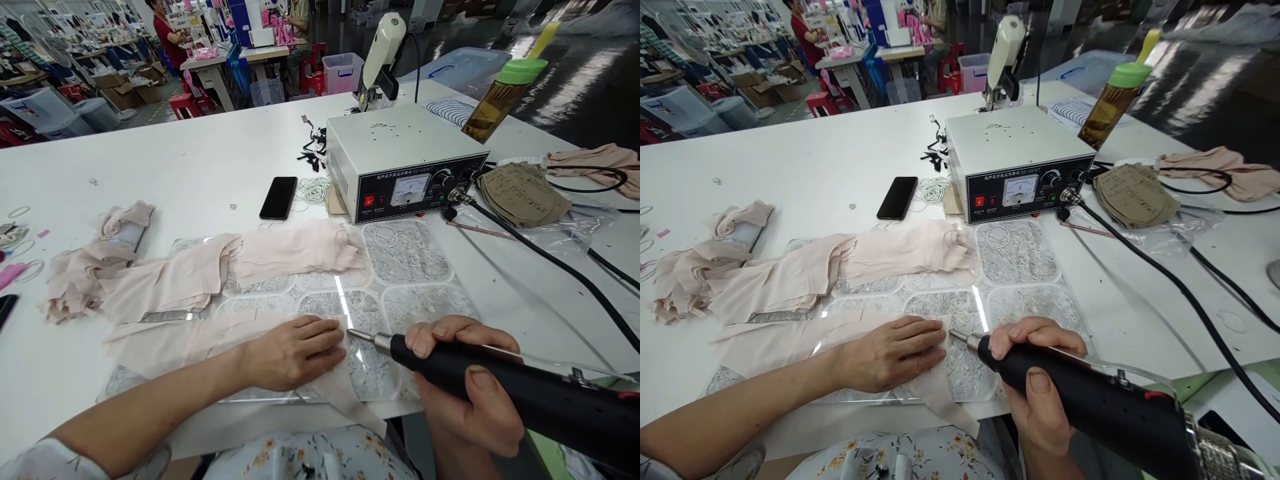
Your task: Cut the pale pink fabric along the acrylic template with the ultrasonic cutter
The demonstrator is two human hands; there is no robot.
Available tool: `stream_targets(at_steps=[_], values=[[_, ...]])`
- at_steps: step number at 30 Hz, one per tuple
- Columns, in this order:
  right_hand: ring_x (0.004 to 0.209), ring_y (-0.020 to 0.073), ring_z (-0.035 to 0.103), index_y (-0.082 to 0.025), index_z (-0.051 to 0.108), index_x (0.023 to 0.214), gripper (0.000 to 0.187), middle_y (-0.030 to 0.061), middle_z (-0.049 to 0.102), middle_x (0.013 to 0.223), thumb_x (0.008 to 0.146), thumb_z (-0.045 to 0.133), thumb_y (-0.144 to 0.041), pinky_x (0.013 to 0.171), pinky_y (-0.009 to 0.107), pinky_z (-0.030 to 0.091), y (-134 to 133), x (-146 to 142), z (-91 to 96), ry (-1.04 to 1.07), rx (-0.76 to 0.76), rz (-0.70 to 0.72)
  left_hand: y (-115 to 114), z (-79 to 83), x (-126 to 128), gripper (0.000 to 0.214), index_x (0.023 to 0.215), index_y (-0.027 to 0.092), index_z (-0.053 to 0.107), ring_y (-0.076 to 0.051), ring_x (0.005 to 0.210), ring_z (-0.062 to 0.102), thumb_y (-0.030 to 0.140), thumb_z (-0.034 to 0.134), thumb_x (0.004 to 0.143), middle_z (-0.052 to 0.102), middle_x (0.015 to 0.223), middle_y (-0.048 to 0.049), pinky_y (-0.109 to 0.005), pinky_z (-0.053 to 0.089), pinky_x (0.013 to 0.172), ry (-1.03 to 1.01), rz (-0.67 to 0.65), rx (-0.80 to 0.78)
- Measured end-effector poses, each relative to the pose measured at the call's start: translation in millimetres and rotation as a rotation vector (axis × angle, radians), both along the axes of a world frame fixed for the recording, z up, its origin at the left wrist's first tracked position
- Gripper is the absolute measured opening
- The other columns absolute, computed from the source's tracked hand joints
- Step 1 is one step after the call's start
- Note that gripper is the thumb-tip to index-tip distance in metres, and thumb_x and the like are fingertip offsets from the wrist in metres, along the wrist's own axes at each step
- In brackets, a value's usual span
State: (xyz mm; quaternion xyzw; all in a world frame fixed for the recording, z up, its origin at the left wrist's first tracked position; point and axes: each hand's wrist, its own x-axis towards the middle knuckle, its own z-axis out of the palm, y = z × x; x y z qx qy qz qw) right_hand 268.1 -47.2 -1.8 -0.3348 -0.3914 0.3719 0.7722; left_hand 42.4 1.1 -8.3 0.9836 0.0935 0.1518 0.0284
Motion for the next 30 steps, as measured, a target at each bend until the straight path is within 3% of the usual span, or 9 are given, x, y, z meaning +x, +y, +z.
stream_targets(at_steps=[15, 30], values=[[0.058, 0.0139, 0.058, -0.021, 0.058, 0.087, 0.008, 0.0004, 0.055, 0.080, 0.080, 0.060, -0.022, 0.057, 0.036, 0.053, 1, -1, 4.5, -0.066, 0.018, 0.039, -1, -1.9, -1, 0.025, 0.114, 0.007, 0.063, -0.027, 0.121, 0.056, 0.016, 0.045, 0.099, 0.064, 0.120, -0.0177, -0.038, 0.050, 0.097, -0.005, 0.005, -0.007], [0.057, 0.0126, 0.056, -0.020, 0.060, 0.090, 0.009, 0.0012, 0.053, 0.080, 0.082, 0.058, -0.025, 0.053, 0.035, 0.052, -11, 1, 8.7, 0.005, 0.028, 0.115, 0, -1.6, 0, 0.026, 0.116, 0.007, 0.062, -0.027, 0.118, 0.058, 0.016, 0.044, 0.099, 0.065, 0.121, -0.0158, -0.038, 0.051, 0.097, -0.001, 0.000, 0.004]])
